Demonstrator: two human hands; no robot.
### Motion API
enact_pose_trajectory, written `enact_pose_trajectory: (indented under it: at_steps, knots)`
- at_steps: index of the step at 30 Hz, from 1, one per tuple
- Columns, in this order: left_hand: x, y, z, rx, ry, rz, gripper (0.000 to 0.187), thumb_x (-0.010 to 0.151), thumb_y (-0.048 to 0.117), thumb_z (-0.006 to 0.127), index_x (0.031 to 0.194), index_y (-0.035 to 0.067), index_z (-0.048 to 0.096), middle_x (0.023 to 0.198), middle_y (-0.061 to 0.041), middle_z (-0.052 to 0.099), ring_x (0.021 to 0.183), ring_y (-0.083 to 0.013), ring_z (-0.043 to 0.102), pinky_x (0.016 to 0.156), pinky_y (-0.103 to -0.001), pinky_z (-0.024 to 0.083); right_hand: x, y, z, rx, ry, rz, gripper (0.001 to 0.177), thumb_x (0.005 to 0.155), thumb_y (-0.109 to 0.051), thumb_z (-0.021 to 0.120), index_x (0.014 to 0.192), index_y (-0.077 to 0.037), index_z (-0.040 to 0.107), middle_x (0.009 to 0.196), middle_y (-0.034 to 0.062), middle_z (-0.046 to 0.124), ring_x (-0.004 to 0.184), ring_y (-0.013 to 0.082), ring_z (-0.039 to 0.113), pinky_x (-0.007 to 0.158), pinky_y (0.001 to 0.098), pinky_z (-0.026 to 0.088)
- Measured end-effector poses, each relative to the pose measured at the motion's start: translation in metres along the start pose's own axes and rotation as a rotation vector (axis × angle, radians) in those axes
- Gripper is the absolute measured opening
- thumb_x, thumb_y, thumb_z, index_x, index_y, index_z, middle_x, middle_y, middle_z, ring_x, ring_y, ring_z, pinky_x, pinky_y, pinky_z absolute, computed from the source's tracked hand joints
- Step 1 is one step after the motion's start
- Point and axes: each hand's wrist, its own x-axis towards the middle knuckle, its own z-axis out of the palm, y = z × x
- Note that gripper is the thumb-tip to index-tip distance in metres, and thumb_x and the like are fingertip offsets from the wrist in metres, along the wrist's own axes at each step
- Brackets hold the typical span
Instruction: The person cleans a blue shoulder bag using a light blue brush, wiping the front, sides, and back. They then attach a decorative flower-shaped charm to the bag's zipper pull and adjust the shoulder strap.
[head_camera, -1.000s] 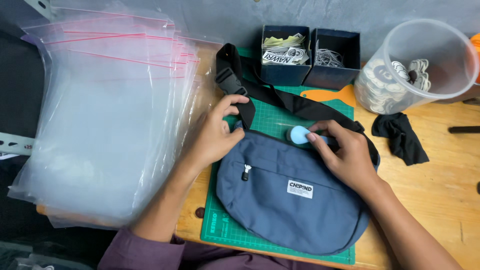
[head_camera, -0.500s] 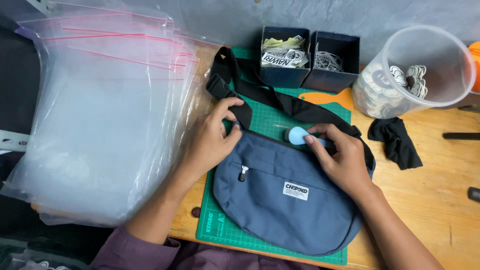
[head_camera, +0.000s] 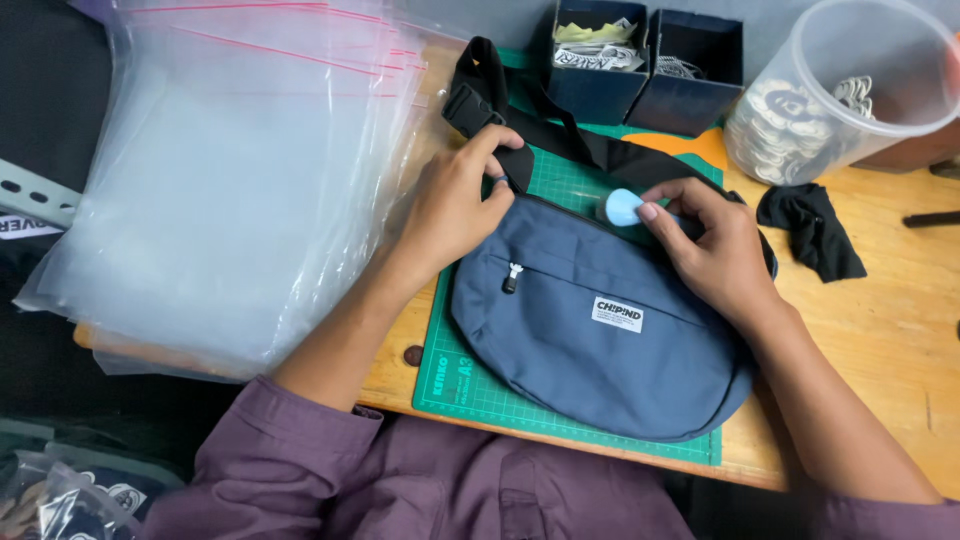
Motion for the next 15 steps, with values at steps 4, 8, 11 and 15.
enact_pose_trajectory:
  at_steps: [4, 8, 11, 15]
  knots:
    - [0.0, 0.006, -0.012, -0.023, -0.036, -0.014, 0.046, 0.096, 0.013, 0.071, 0.14, 0.027, 0.068, 0.098, -0.009, 0.086, 0.101, -0.0447, 0.082, 0.088, -0.058, 0.063, -0.001, 0.001, -0.001, 0.01, 0.018, 0.015, 0.01, 0.118, -0.022, 0.08, 0.127, -0.018, 0.083, 0.088, 0.0023, 0.079, 0.073, 0.0205, 0.066, 0.074, 0.0365, 0.052]
    - [-0.005, 0.034, -0.047, -0.159, -0.139, -0.174, 0.048, 0.095, 0.017, 0.069, 0.141, 0.032, 0.067, 0.104, -0.003, 0.087, 0.076, -0.0306, 0.081, 0.081, -0.042, 0.066, 0.001, -0.011, 0.001, 0.05, 0.026, -0.012, 0.012, 0.12, -0.019, 0.077, 0.13, -0.016, 0.083, 0.087, 0.0046, 0.077, 0.076, 0.0179, 0.063, 0.079, 0.0352, 0.053]
    - [-0.006, 0.042, -0.057, -0.308, -0.196, -0.231, 0.054, 0.094, 0.015, 0.067, 0.145, 0.031, 0.065, 0.108, -0.004, 0.086, 0.054, -0.0196, 0.079, 0.066, -0.031, 0.068, 0.0, -0.034, 0.002, 0.093, 0.034, -0.033, 0.013, 0.12, -0.018, 0.076, 0.13, -0.015, 0.083, 0.085, 0.0051, 0.077, 0.077, 0.0176, 0.064, 0.081, 0.0354, 0.055]
    - [-0.005, 0.037, -0.05, -0.342, -0.208, -0.214, 0.056, 0.095, 0.012, 0.07, 0.149, 0.028, 0.065, 0.111, -0.009, 0.084, 0.052, -0.02, 0.079, 0.057, -0.03, 0.066, 0.007, -0.096, 0.012, 0.165, 0.021, -0.175, 0.015, 0.115, -0.013, 0.078, 0.129, -0.011, 0.083, 0.083, 0.0065, 0.077, 0.078, 0.0193, 0.069, 0.084, 0.0375, 0.058]
